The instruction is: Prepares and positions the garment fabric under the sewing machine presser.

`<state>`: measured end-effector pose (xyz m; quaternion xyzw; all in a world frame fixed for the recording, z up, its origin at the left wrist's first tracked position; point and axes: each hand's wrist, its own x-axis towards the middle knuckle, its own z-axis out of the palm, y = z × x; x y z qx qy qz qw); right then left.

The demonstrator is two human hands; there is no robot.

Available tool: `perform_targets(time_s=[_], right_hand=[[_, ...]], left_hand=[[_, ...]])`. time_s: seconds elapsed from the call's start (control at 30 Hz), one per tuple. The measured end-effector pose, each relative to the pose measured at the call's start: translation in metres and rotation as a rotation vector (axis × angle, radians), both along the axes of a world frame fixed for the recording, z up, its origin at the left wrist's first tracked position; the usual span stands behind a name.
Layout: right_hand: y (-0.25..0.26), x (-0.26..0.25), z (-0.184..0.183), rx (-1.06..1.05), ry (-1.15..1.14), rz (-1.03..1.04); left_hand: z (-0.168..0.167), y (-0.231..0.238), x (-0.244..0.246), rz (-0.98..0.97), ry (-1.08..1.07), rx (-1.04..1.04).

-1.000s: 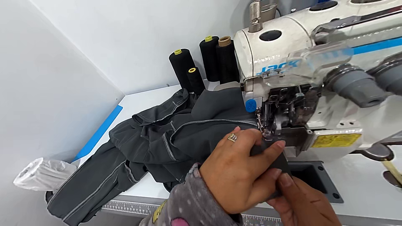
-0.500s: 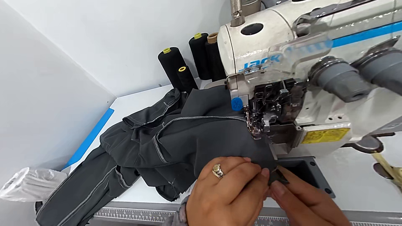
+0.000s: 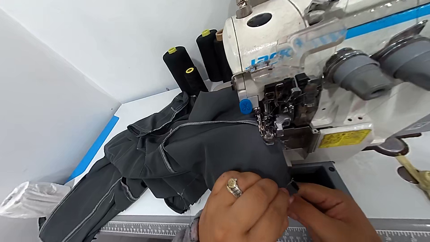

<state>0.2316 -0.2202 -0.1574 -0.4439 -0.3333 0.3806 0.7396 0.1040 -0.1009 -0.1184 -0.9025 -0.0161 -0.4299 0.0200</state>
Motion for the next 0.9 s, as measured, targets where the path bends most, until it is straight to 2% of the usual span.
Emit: perform_targets(time_s=[0.23,0.4,0.6,0.73,0.9], right_hand=[[0.001,-0.001,0.006,-0.033,0.110,0.030],[0.000,0.005,-0.006,0.165,0.179,0.180],[0.008,-0.005,-0.002,0.095,0.138,-0.013],[0.010,-0.006,-0.007,0.118,0.045,-0.069],[0.012,-0.007,-0.010,0.150,0.078,-0.087]], left_hand=[[0.000,0.006,-0.004,-0.073,0.038,0.127],[-0.003,0.008,-0.005,-0.057,0.061,0.179],[-0.010,0.003,-0.004,-0.009,0.018,0.176],[-0.012,0.003,-0.007,-0.015,0.012,0.145],[-0.014,0.002,-0.006,-0.007,-0.008,0.088]])
